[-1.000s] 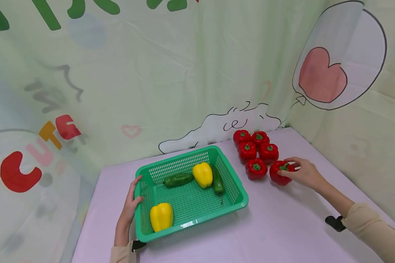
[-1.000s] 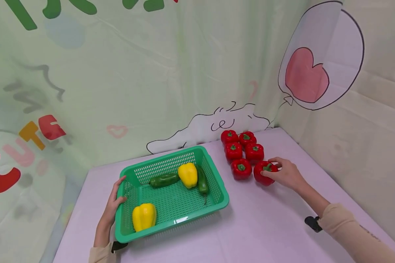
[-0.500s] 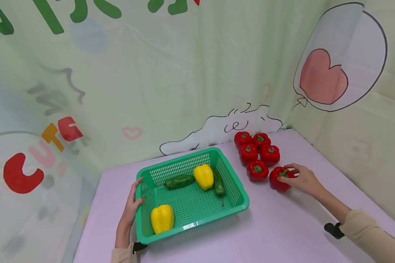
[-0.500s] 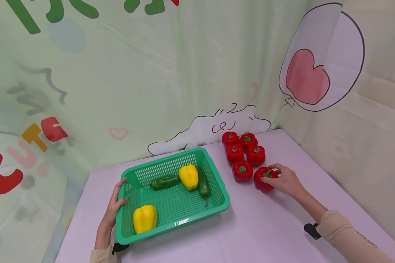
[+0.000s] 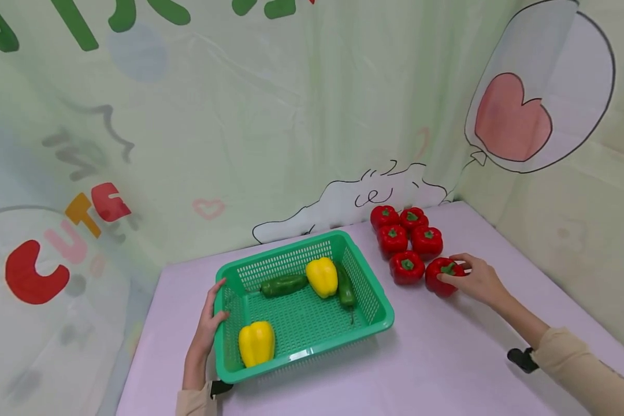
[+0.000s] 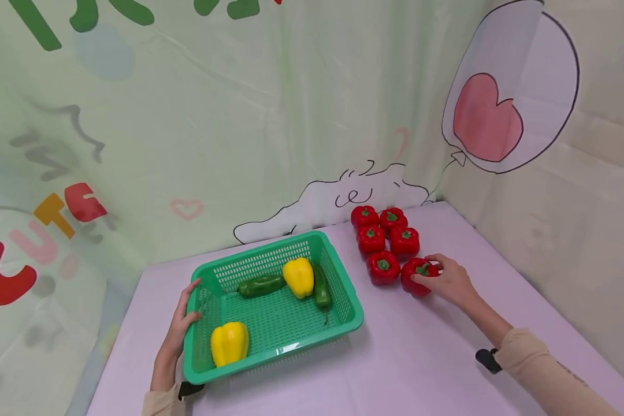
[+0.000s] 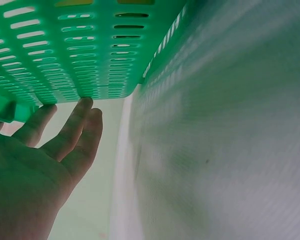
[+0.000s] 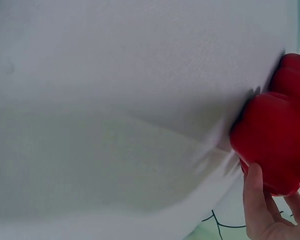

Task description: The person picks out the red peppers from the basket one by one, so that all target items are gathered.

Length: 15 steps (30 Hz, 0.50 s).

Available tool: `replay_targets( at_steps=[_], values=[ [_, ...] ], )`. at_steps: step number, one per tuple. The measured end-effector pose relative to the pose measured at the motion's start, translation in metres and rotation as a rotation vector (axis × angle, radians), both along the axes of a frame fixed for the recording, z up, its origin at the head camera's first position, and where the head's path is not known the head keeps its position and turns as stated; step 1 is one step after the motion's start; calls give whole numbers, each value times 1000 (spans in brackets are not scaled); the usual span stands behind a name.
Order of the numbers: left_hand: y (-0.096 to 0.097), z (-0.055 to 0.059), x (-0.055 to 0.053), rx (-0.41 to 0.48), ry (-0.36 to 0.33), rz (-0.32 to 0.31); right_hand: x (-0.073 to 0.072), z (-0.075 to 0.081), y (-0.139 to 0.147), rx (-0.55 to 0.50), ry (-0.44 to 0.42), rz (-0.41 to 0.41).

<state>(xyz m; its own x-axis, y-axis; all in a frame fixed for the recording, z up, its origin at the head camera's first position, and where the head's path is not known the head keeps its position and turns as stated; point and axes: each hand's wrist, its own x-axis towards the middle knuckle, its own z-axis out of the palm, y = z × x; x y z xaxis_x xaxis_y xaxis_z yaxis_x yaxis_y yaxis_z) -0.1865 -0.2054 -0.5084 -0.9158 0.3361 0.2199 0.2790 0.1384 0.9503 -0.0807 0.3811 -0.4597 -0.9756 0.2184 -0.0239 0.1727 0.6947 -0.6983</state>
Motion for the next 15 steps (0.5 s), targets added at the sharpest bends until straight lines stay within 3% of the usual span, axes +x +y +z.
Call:
replay_targets(
  at_steps=[8,15],
  values=[
    [2,3,-2,4,12,0,-6,5,0,33,-1,-26],
    [0,-1,0,0,8,2,-3,0,-2,-4,-23,-36]
  ],
)
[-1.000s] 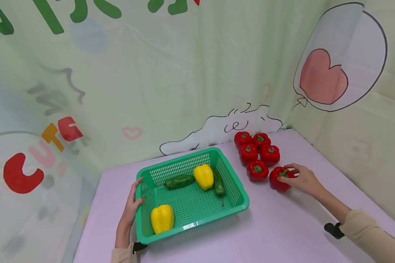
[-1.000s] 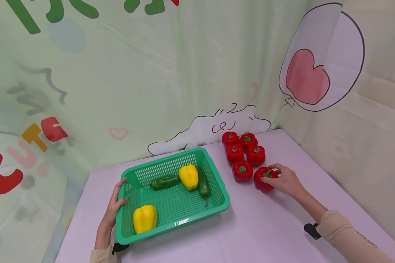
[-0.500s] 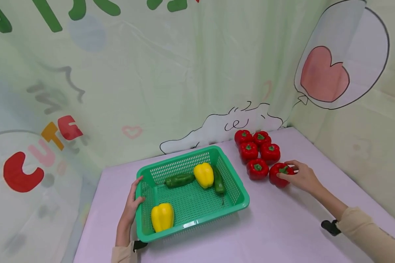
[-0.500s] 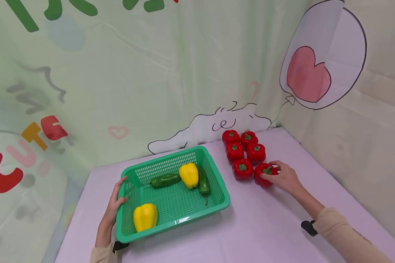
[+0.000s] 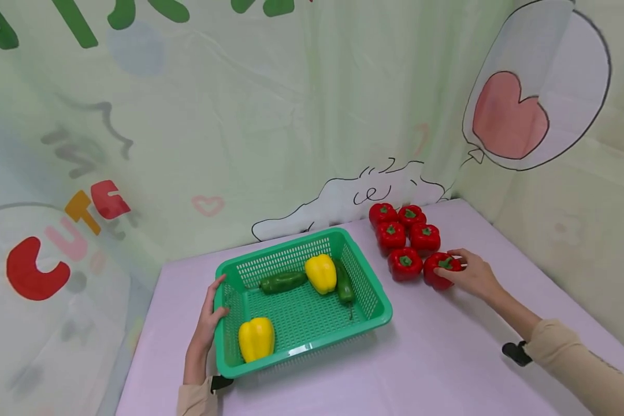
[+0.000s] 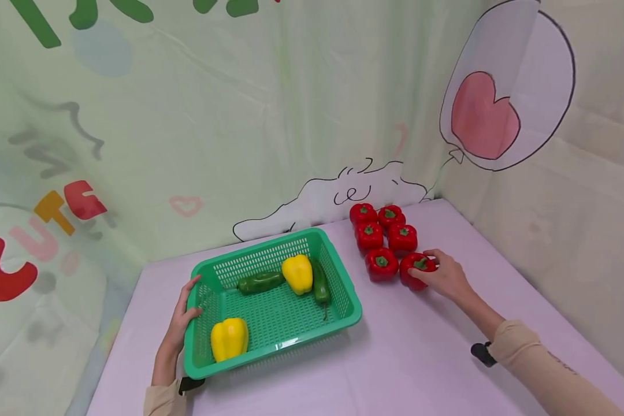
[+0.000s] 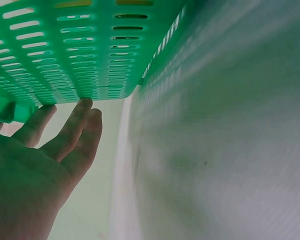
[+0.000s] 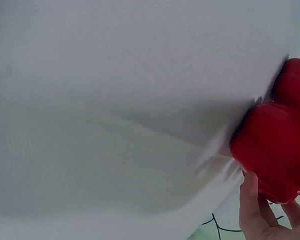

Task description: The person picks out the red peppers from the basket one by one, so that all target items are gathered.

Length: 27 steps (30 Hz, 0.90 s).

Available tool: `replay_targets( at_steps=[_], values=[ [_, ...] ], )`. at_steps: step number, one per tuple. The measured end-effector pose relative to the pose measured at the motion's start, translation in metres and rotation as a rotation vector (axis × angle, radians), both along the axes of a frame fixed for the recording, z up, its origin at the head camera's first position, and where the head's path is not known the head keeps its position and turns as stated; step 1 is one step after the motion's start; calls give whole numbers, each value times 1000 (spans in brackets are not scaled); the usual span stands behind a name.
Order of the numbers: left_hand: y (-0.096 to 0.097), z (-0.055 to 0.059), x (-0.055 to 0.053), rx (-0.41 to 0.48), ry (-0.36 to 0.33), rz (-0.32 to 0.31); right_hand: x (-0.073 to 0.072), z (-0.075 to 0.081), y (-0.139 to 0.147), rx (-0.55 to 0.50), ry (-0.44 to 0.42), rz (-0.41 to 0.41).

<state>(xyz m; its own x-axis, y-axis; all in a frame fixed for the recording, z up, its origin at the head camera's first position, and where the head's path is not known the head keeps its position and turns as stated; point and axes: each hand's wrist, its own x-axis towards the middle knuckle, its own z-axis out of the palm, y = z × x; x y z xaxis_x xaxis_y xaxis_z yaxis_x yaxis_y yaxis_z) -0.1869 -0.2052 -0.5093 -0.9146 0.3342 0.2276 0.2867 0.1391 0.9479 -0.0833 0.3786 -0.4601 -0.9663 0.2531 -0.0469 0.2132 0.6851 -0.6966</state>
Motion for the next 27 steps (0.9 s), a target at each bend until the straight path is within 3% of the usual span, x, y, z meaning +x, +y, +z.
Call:
replay_targets(
  at_steps=[11,17,21,24,27],
  values=[
    [-7,0,2,-8,-26,6,-10,-6,-8,-17,-11,16],
    [-9,9,-13,46,18,1,-23,2,-5,-11,5,47],
    [-6,13,-19,18,21,1,-23,15,3,64,52,26],
    [-2,28,-13,-20,29,38,-23,25,4,125,89,-2],
    [4,53,-8,-52,73,89,-26,37,1,158,128,-15]
  ],
)
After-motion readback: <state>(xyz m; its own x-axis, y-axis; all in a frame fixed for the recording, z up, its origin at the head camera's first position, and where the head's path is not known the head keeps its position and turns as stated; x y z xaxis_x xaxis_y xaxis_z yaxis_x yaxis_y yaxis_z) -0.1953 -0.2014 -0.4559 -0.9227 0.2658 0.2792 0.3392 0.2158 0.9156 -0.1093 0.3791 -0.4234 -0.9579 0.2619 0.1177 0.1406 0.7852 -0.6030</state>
